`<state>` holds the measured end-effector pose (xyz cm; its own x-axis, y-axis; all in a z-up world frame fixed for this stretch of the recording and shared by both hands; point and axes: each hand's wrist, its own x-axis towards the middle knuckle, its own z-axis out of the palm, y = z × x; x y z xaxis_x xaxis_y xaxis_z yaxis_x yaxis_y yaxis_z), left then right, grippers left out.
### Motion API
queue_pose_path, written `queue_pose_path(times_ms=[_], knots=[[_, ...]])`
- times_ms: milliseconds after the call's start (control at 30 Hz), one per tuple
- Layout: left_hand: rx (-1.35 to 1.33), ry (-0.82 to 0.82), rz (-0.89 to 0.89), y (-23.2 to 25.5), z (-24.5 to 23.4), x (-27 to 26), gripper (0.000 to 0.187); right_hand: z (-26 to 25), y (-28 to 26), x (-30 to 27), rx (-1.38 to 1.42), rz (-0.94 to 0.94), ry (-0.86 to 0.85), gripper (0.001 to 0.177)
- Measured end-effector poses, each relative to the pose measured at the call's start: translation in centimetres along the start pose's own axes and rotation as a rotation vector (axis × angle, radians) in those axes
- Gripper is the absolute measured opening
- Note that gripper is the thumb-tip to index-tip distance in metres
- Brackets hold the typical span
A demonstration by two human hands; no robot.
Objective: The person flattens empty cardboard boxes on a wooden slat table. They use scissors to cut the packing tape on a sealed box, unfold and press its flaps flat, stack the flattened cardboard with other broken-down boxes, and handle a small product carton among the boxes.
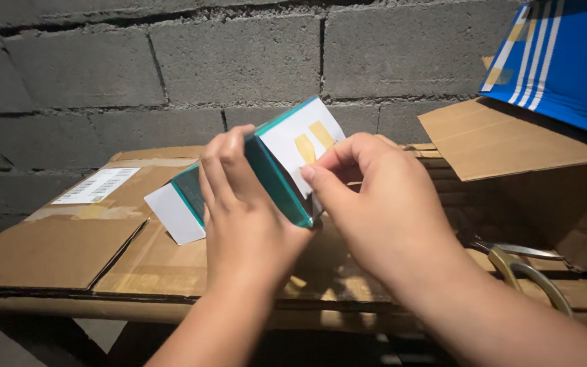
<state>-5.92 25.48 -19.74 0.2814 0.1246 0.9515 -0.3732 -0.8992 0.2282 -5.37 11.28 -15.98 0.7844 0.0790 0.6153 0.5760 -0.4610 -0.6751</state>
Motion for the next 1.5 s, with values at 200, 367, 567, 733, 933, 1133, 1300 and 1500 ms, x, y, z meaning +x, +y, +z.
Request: queue_pose_path(times_ms=[200, 367, 567, 733, 933, 1133, 1300, 1500], knots=[[0.02, 0.001, 0.021, -0.3, 0.0, -1.1, 0.084, 0.2, 0.1, -1.2, -0.095, -0.073, 0.041, 0.02], [0.03, -0.008, 0.019, -0.4, -0.1, -1.3, 0.087, -0.3, 1.2, -1.2, -0.033, -0.078, -0.03, 0.019], [0.089, -0.126, -0.027, -0.5, 0.5, -1.1, 0.095, -0.4, -1.4, -2.9, 0.121, -0.17, -0.118, 0.013], [0.142, -0.112, -0.039, -0.5, 2.4, -1.1, 0.09, -0.5, -3.6, -5.0, 0.296, -0.214, -0.222, 0.019], [0.057, -0.238, 0.102, -0.7, 0.9, -4.2, 0.097, -4.3, 6.4, -3.1, 0.308, 0.573, -0.161, 0.037], [0.13, -0.269, 0.088, -0.4, 1.2, -5.5, 0.099, -7.3, 14.1, -3.2, 0.006, 0.836, -0.477, 0.038], [0.069, -0.196, 0.128, -1.1, 1.6, -5.7, 0.093, -6.1, 12.1, -5.5, 0.017, 0.856, -0.36, 0.04], [0.048, -0.14, 0.155, -1.2, 1.6, -5.9, 0.089, -4.2, 14.1, -10.0, 0.182, 1.0, -0.089, 0.039]])
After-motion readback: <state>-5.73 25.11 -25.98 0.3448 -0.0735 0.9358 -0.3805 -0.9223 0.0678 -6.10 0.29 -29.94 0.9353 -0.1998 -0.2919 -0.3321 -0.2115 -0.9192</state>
